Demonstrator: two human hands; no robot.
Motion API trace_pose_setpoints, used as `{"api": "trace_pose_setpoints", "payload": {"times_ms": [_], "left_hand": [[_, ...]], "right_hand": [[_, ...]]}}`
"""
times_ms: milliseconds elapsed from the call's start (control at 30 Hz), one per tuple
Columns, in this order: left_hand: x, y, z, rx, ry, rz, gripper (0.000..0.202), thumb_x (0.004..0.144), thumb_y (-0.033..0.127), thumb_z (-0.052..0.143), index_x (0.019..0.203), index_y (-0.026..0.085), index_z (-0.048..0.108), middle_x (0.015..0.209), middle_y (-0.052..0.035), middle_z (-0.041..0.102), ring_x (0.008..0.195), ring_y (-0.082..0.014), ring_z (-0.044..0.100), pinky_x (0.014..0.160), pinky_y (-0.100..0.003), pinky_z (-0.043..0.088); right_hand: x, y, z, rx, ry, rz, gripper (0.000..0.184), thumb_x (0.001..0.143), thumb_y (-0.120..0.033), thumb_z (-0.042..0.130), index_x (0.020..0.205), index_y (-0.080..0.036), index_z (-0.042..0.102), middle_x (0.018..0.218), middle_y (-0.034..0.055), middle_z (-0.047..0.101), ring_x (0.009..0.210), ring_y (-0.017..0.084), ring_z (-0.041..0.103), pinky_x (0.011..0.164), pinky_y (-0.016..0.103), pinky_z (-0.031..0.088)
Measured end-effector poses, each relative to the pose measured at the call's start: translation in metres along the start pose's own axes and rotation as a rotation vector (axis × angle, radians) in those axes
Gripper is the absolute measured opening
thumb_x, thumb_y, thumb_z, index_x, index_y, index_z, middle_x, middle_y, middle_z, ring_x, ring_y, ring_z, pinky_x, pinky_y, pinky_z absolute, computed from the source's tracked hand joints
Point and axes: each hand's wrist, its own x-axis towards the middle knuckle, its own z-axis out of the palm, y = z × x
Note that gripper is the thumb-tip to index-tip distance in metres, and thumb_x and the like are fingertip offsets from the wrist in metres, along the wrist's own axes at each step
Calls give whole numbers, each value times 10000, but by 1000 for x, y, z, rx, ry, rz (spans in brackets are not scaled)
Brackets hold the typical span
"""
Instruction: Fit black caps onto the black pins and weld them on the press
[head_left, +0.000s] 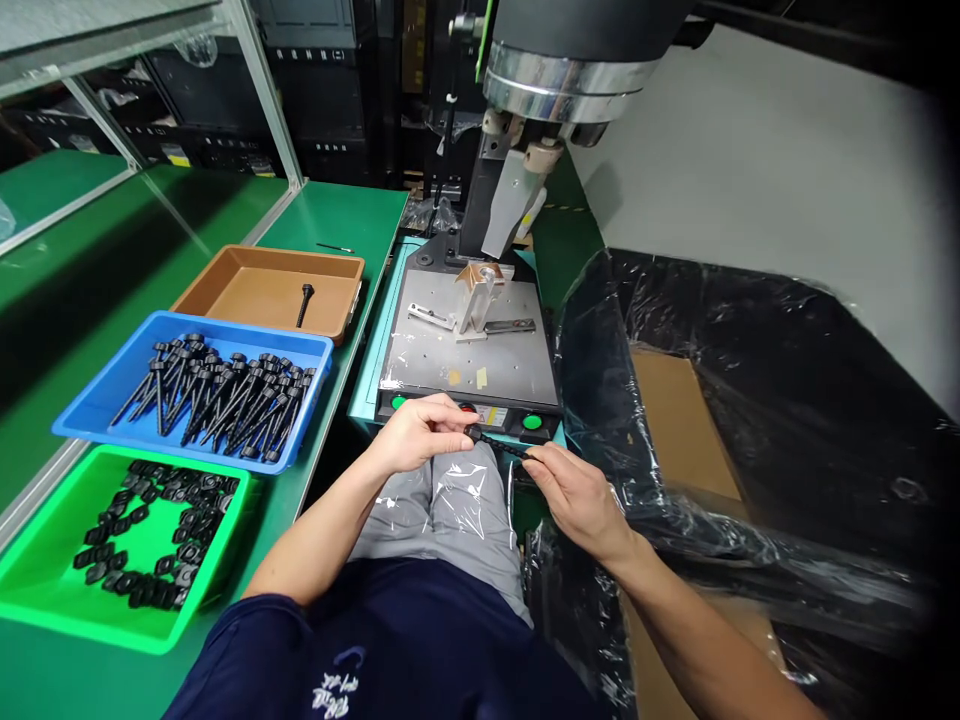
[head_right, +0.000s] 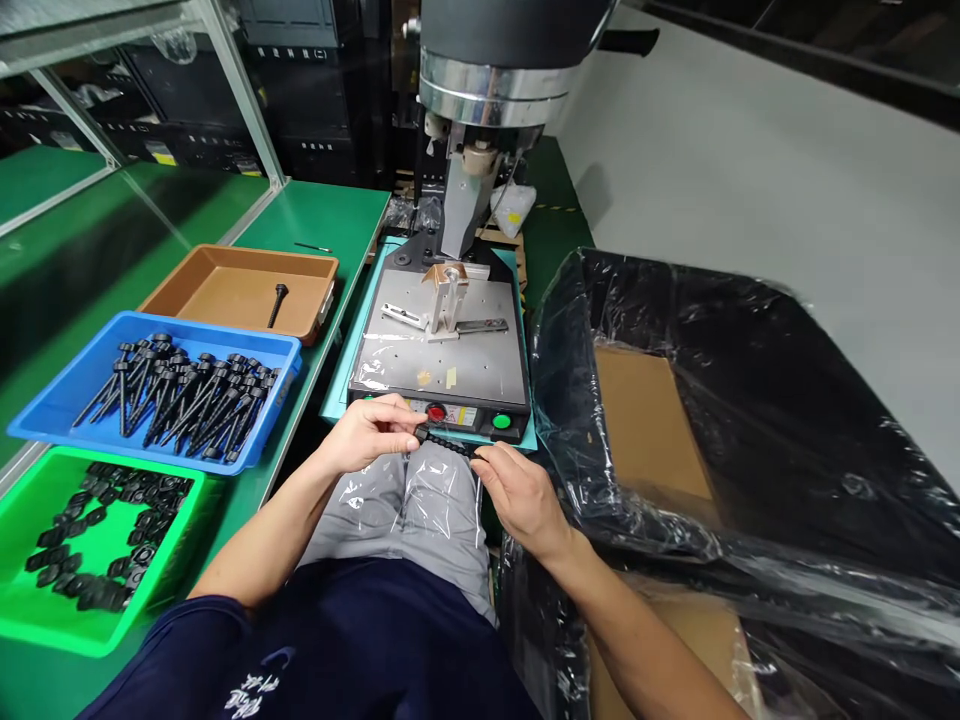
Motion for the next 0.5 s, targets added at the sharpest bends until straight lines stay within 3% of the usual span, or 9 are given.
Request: {"api": "trace_pose_setpoints", "payload": {"times_ms": [200,333,433,500], "left_hand": [[5,-10,20,-50,200,65,360,712,365,818,1012,179,747,883,-44,666,758,-130,611,702,-271,514],[13,-13,30,-70,234,132,369,743,391,790,1017,157,707,916,-67,703,780,-150,641,726,-292,539],[21,-10,26,87,261,230,292,786,357,760,1000,162,722,989,-87,719,848,-170,664,776,-314,548],[26,-7,22,194,251,322,240,825,326,726,1017,182,730,1042,-93,726,967,-196,671,885,-362,540]], "right_hand": [[5,4,25,156,-25,178,305,1009,-409,416,865,-222,610,721,20,610,668,177,588,631,288,475],[17,10,39,242,-96,188,326,990,-417,457,807,-212,632,736,14,642,688,169,609,651,279,485],[32,14,43,338,-3,156,273,960,-425,520,1036,-212,673,983,64,695,895,202,654,789,319,531],[45,14,42,439,100,179,382,946,-458,539,1231,-216,617,1152,100,670,986,212,653,837,346,552]]}}
